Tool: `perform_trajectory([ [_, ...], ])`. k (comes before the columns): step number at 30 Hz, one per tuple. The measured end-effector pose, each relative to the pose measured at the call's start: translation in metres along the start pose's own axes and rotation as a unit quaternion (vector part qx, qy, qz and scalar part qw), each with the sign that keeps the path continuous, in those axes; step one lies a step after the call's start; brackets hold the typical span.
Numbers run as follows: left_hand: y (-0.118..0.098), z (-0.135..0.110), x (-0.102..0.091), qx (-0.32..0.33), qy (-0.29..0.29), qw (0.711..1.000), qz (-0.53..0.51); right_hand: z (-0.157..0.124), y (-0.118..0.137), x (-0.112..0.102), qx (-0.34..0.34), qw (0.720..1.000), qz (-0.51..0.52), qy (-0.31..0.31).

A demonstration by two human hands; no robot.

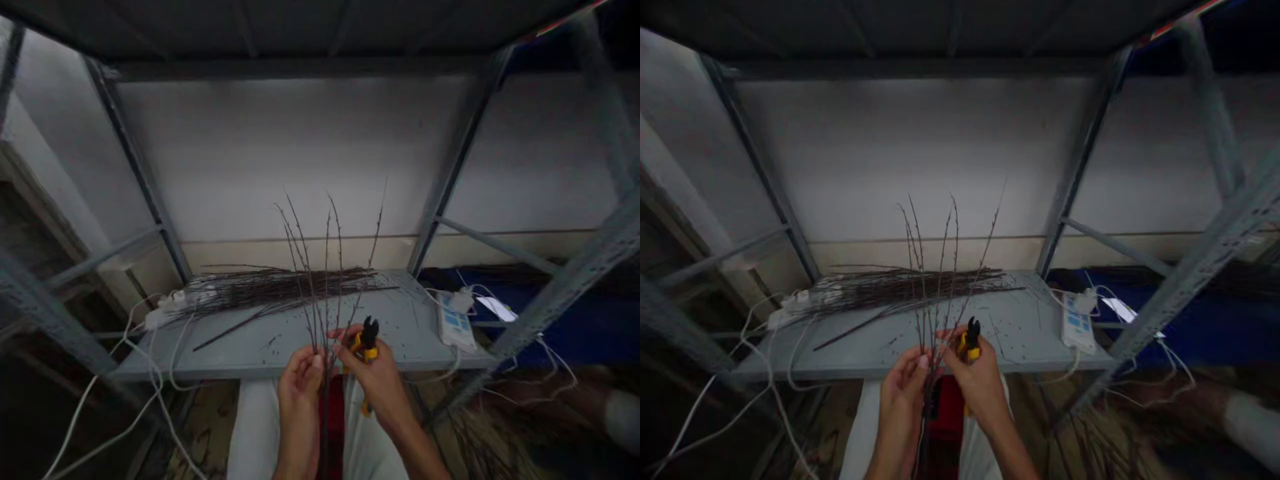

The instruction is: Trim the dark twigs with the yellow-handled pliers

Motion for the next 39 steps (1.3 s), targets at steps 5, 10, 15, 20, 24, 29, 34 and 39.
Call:
perform_trajectory([
  [5, 0.007, 0.001, -0.001, 0.015, 0.006, 1.000, 0.025, 0.007, -0.003, 0.003, -0.012, 1.000, 0.009, -0.010],
  [10, 0.014, 0.010, -0.005, 0.048, -0.032, 0.997, 0.049, 0.019, -0.008, 0.003, -0.018, 0.999, -0.012, -0.024],
  [15, 0.009, 0.021, 0.001, 0.068, -0.040, 0.994, 0.076, 0.024, -0.015, 0.005, -0.006, 1.000, -0.018, -0.014],
  [20, -0.004, 0.036, 0.009, 0.035, 0.012, 0.996, 0.082, 0.024, -0.018, 0.002, -0.009, 0.999, -0.037, -0.004],
  [24, -0.006, 0.044, 0.009, 0.026, 0.032, 0.996, 0.079, 0.025, -0.016, -0.001, -0.002, 0.999, -0.039, -0.010],
  [29, -0.001, 0.055, 0.010, -0.010, 0.042, 0.999, 0.009, 0.027, -0.013, -0.004, 0.007, 0.999, -0.025, -0.028],
  [34, -0.009, 0.063, 0.013, -0.044, 0.056, 0.997, -0.029, 0.028, -0.012, -0.006, 0.015, 1.000, -0.003, -0.011],
  [39, -0.015, 0.065, 0.014, -0.049, 0.083, 0.995, -0.002, 0.028, -0.014, -0.004, 0.026, 0.999, 0.012, 0.016],
])
Point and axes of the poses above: each hand's wrist, its own z-axis towards the middle knuckle, its own x-axis out of the palm, y = z × x, the point moved 2 cm from there along z, towards the middle knuckle, and after that the axes turned 6 degrees about x, right-handed, at the moved point
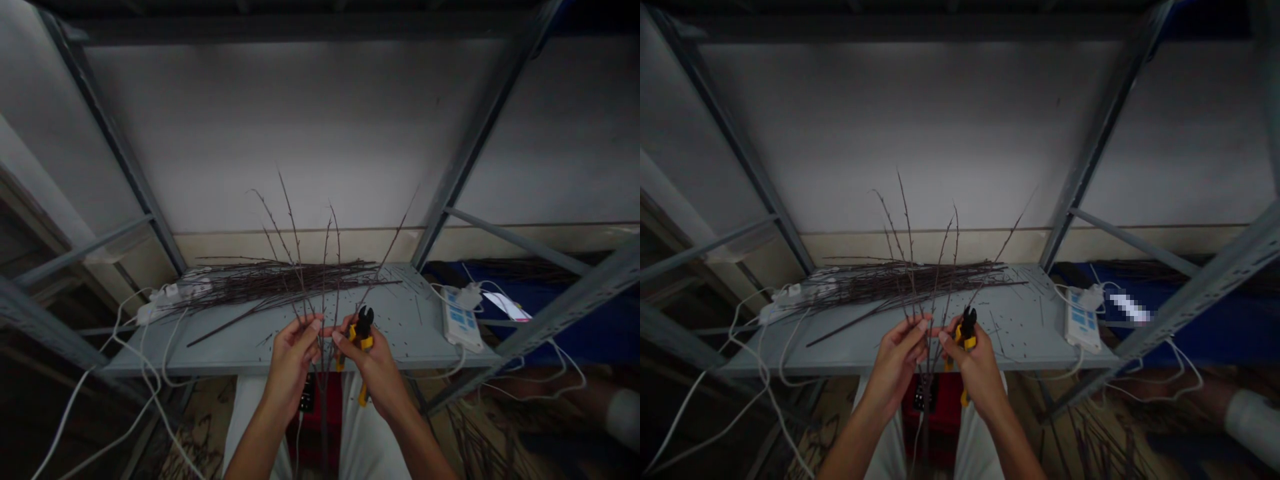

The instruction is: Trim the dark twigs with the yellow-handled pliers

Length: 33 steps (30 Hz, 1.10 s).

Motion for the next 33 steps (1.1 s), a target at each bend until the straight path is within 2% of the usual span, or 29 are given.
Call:
perform_trajectory([
  [7, -0.001, 0.005, -0.002, -0.002, 0.010, 1.000, 0.011, 0.001, -0.002, -0.002, -0.008, 1.000, 0.000, 0.008],
  [16, 0.000, 0.004, -0.007, 0.039, 0.048, 0.995, 0.079, 0.000, -0.004, -0.001, -0.012, 0.999, -0.041, -0.018],
  [23, 0.003, 0.007, -0.007, 0.068, 0.017, 0.990, 0.125, -0.001, -0.006, -0.001, -0.015, 0.998, -0.056, -0.018],
  [33, 0.004, 0.017, -0.003, 0.096, -0.041, 0.990, 0.100, -0.004, -0.011, 0.005, -0.005, 0.998, -0.054, -0.026],
])
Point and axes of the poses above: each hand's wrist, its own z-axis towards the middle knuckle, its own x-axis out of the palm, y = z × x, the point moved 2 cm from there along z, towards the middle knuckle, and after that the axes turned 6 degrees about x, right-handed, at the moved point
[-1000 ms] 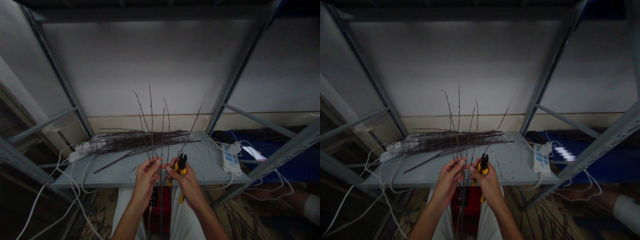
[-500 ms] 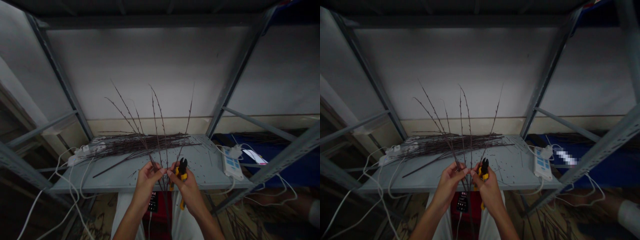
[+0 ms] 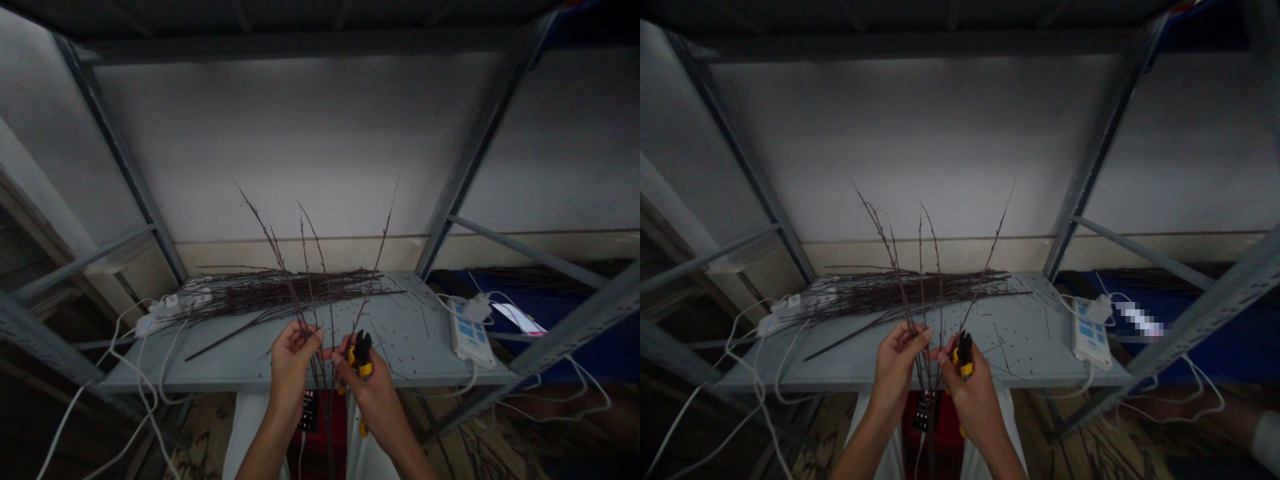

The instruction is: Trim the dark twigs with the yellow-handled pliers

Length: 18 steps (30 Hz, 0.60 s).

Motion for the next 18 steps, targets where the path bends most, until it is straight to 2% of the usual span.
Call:
perform_trajectory([
  [8, -0.004, 0.004, 0.006, -0.033, 0.027, 0.999, -0.027, 0.002, -0.007, -0.007, 0.009, 1.000, 0.022, -0.014],
  [14, 0.001, -0.003, 0.007, -0.070, 0.060, 0.994, -0.065, 0.002, -0.011, -0.014, 0.022, 0.999, 0.022, -0.041],
  [18, 0.005, -0.010, 0.004, -0.079, 0.073, 0.993, -0.048, 0.000, -0.010, -0.017, 0.027, 0.997, 0.015, -0.066],
])
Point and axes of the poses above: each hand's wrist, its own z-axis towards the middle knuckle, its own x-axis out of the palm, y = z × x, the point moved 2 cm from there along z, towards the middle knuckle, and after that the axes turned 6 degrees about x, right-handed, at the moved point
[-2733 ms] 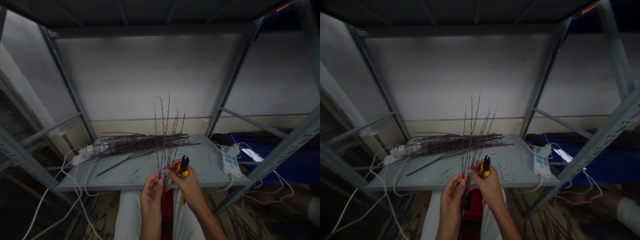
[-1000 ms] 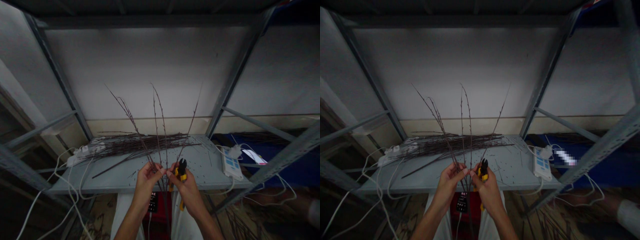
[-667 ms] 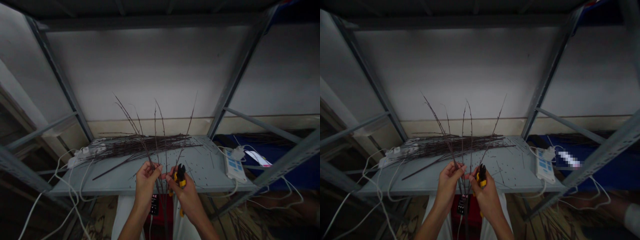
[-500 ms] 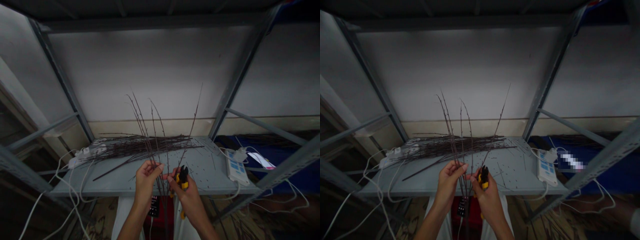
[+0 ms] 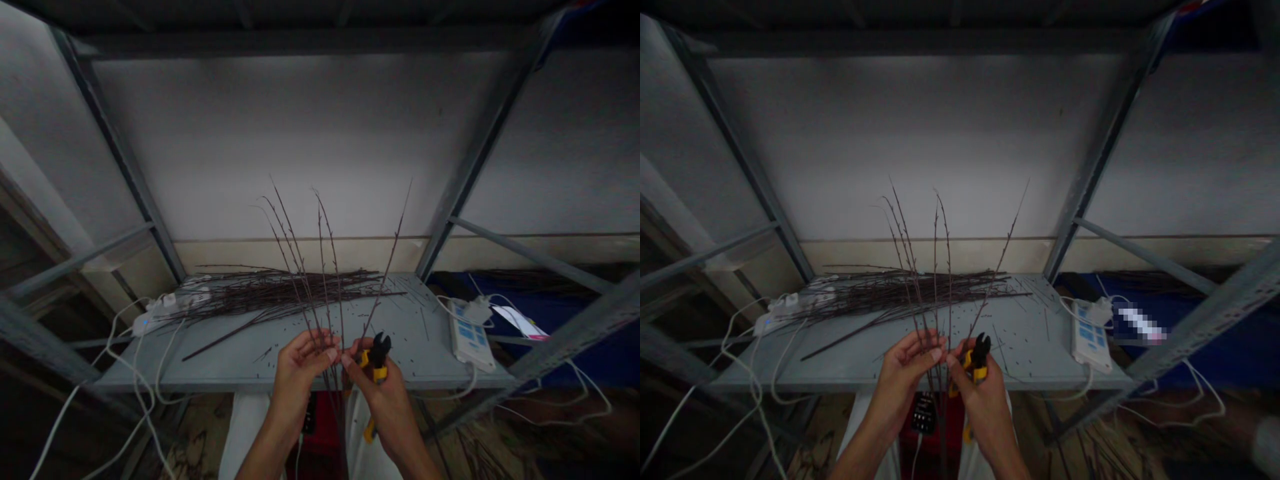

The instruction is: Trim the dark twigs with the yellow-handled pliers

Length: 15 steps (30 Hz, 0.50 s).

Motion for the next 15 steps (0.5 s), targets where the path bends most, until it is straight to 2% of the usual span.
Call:
perform_trajectory([
  [4, 0.004, -0.002, -0.006, 0.006, -0.025, 1.000, 0.011, -0.001, -0.003, 0.001, -0.004, 1.000, 0.010, 0.007],
  [10, 0.005, -0.002, -0.009, -0.020, -0.007, 1.000, 0.020, 0.001, -0.010, 0.003, -0.004, 1.000, 0.013, 0.013],
  [15, 0.004, -0.001, -0.011, -0.006, -0.016, 0.999, 0.039, 0.002, -0.010, -0.007, -0.009, 0.996, -0.092, -0.005],
])
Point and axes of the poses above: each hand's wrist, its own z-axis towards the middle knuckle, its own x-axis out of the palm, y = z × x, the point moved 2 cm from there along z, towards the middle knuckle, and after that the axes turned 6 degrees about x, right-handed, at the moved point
